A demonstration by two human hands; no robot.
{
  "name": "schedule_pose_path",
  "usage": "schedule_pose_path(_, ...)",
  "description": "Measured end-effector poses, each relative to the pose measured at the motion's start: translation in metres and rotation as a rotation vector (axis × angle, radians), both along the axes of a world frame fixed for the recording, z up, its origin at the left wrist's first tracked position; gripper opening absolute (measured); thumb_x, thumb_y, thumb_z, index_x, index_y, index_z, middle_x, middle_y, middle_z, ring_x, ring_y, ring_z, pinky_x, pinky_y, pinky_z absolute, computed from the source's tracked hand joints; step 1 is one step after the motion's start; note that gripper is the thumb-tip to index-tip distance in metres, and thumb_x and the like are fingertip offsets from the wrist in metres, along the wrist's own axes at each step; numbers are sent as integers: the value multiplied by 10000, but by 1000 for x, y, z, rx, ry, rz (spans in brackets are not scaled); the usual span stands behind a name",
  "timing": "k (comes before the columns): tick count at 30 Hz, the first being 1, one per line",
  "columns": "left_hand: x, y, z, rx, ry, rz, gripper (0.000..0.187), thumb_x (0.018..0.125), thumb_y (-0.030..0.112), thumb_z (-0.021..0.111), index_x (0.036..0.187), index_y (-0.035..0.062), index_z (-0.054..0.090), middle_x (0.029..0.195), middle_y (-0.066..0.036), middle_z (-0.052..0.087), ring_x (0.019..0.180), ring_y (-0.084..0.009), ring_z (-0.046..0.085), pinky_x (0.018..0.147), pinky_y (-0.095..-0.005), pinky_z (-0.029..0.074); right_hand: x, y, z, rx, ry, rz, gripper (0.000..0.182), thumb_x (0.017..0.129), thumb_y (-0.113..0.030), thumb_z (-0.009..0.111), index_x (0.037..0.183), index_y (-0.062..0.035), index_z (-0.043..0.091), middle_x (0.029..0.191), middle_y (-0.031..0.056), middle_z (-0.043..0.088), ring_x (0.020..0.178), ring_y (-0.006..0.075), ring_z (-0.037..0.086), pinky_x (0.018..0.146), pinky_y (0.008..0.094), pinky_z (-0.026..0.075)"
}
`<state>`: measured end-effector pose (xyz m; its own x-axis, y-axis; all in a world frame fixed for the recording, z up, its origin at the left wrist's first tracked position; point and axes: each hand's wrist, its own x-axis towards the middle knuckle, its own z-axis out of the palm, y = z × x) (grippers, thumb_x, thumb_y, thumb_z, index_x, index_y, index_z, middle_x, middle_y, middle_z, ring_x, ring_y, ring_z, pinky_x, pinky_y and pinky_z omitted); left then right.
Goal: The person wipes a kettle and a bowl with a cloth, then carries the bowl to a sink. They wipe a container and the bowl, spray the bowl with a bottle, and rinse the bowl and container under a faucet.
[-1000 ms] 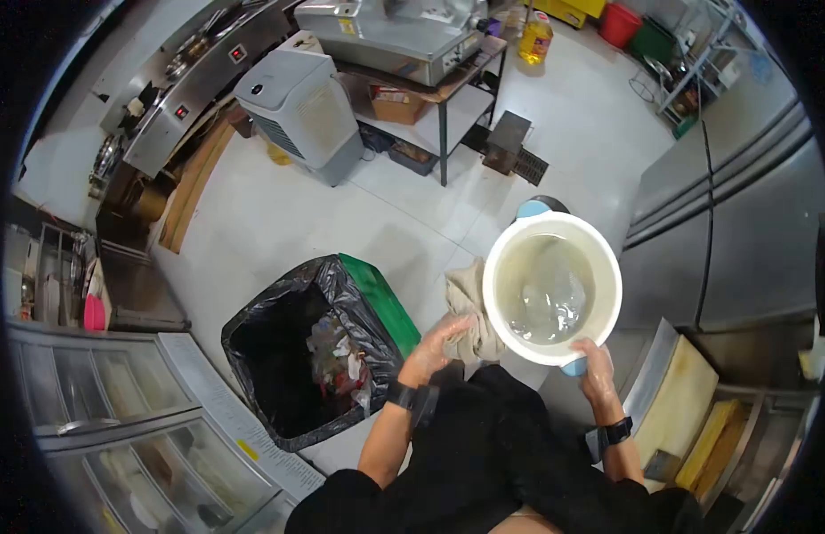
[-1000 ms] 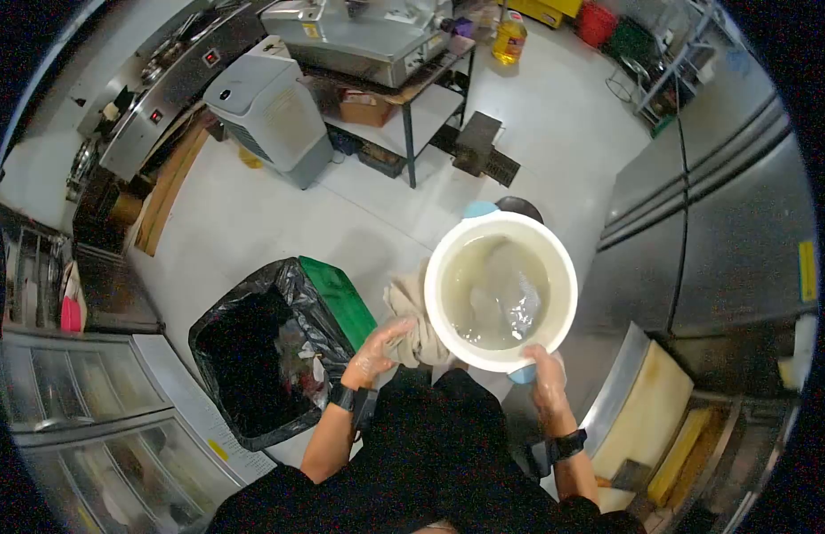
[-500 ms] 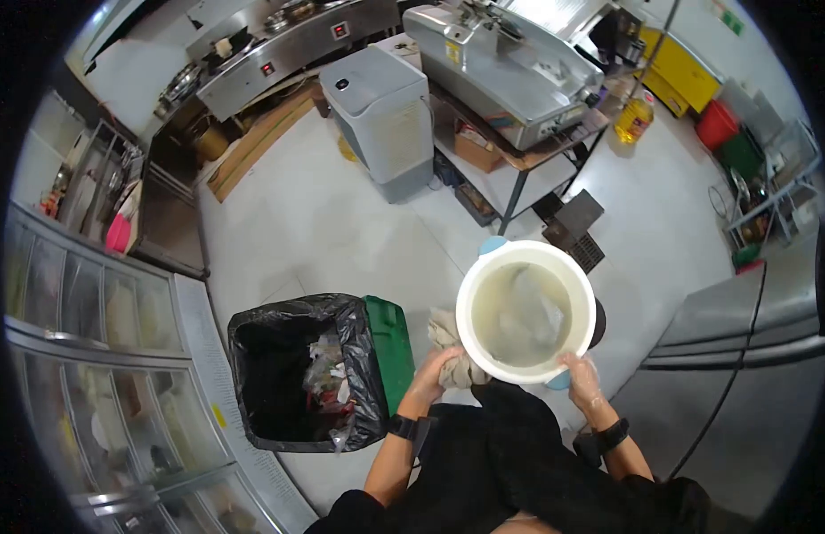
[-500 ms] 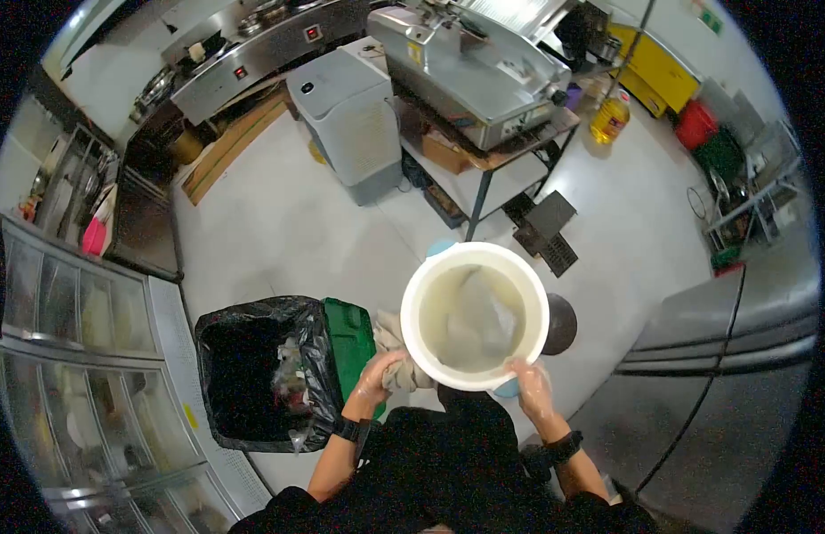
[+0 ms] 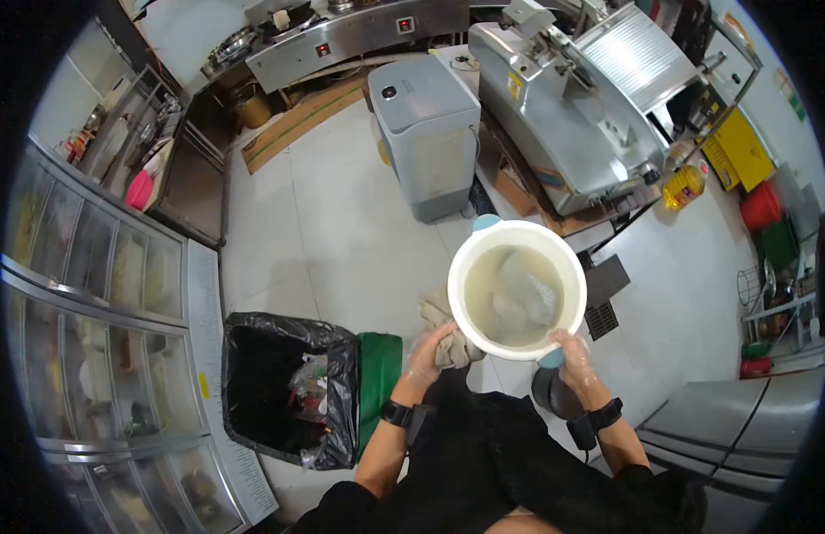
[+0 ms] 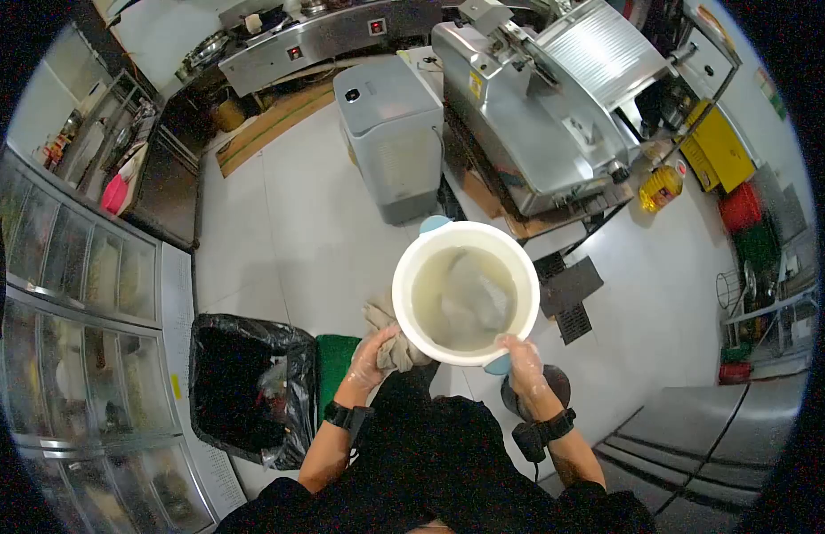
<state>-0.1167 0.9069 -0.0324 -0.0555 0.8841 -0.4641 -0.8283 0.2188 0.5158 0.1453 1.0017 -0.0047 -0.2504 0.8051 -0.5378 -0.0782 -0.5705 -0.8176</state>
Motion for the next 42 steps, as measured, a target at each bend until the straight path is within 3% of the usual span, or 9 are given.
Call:
schedule_pose_path(9,-86,131,-18,52,-9,30,323,843,198,601,1117,30,571,1060,-65,619,950,-169,611,801,-318,517,-83,137,-9,41,40,48,261,851,-205,538,936,37,583,899,105,609,788,174,591,715,288,486)
schedule_pose_path(11,-110,158,-98,216,578,39,298,844,196,597,1099,42,579,1051,-63,619,935,-171,615,805,-321,515,-101,172,-28,92,44,22,264,852,-215,540,934,32,584,892,104,607,797,173,587,718,291,486)
schedule_pose_path(12,-120,170,-78,209,575,39,298,844,196,597,1099,42,579,1051,-63,619,935,-171,615,805,-321,515,-107,182,-36,129,46,-11,267,853,-224,542,933,27,585,886,102,606,806,172,584,721,293,485)
schedule_pose_path(14,-145,198,-11,26,-113,16,273,846,195,591,1079,52,585,1032,-58,620,939,-169,610,802,-311,513,-138,211,-16,122,73,35,254,855,-232,545,931,9,573,897,103,591,824,179,570,730,326,486)
schedule_pose_path(15,-148,207,-36,178,441,100,260,849,219,580,1054,59,594,1022,-52,617,951,-167,601,802,-314,508,-148,229,-30,127,81,0,248,860,-233,538,929,4,567,905,105,583,826,184,568,729,340,488)
schedule_pose_path(19,-188,250,-11,-64,-16,96,301,849,235,570,1089,54,568,1031,-58,608,956,-171,594,802,-327,505,-209,292,-18,68,157,-50,213,856,-194,518,938,-1,551,903,101,565,799,191,567,710,334,479)
schedule_pose_path(25,-234,290,-18,-96,41,198,352,834,255,602,1116,52,542,978,-45,613,883,-166,598,801,-303,480,-282,381,-19,97,157,-36,213,815,-151,544,935,24,557,825,98,582,719,191,580,618,320,474)
schedule_pose_path(30,-270,341,-15,-193,310,228,522,844,232,579,1285,36,379,1140,-82,556,999,-205,568,849,-334,475,-330,457,-34,78,62,-70,213,770,-128,554,896,43,570,845,105,581,737,213,575,639,329,453)
schedule_pose_path(42,-348,472,-13,-145,696,273,539,821,204,630,1264,-8,410,1152,-108,560,1000,-216,559,865,-327,457,-380,578,-77,-4,-12,-62,237,793,-183,556,933,7,575,882,81,579,778,193,563,671,328,436)
